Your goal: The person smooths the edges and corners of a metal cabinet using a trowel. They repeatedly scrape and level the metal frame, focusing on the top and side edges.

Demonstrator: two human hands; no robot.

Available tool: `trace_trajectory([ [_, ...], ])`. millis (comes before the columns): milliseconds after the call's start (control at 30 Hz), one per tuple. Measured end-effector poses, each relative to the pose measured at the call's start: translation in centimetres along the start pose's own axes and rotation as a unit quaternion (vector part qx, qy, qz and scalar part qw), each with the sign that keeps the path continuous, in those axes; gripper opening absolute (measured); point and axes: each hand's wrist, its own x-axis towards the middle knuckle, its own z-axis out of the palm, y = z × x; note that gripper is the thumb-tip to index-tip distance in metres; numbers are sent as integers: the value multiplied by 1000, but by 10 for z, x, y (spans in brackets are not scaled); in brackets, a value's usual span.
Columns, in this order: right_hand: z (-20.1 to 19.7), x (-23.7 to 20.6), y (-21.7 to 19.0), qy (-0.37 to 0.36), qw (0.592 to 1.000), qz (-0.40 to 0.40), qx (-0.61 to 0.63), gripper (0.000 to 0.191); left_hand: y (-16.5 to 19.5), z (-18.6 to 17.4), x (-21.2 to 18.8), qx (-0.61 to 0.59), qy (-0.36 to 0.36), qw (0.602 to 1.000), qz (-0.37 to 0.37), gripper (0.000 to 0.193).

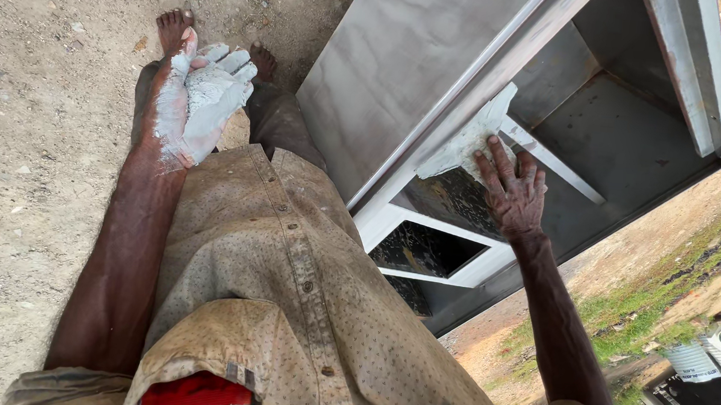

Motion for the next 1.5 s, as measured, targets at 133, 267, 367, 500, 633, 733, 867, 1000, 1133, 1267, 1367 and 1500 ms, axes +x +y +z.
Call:
trace_trajectory([
  [133, 17, 0, -5, -1, 1000, -1, 13, 73, 4, 6, -9, 8, 12, 1000, 27, 47],
  [267, 27, -5, 0, -13, 999, -8, 35, 75, 3, 15, -11, 8, 22, 1000, 21, 49],
  [367, 20, -15, 7, -62, 998, 7, 11, 78, -1, 16, -7, 3, 8, 1000, 1, 52],
  [500, 1, -18, 6, 0, 997, 69, 34, 70, -7, 8, 1, -15, -18, 1000, 7, 54],
  [633, -10, 1, 2, 19, 999, 18, 24, 67, -12, 4, 9, -21, -14, 1000, 10, 51],
  [733, -6, 12, -1, 6, 1000, -2, 30, 69, -12, 3, 11, -25, -16, 1000, 4, 58],
  [867, 5, 4, 4, 2, 1000, -13, 26, 71, -14, 0, 14, -40, -13, 999, 12, 58],
  [1000, -8, -19, 20, -115, 991, -11, -73, 72, -16, -2, 17, -67, -54, 996, -4, 57],
  [1133, -37, -18, 17, -65, 994, 42, -80, 67, -20, 2, 22, -72, -51, 996, 32, 42],
  [1267, -60, 12, 4, -118, 988, 21, -101, 70, -19, 9, 27, -87, -48, 995, 25, 39],
  [1367, -70, 28, 3, -145, 982, 8, -122, 68, -16, 7, 25, -75, -56, 995, 20, 43],
  [1500, -73, 32, 6, -160, 978, 4, -134, 65, -12, -5, 17, -107, -151, 982, 43, 40],
])
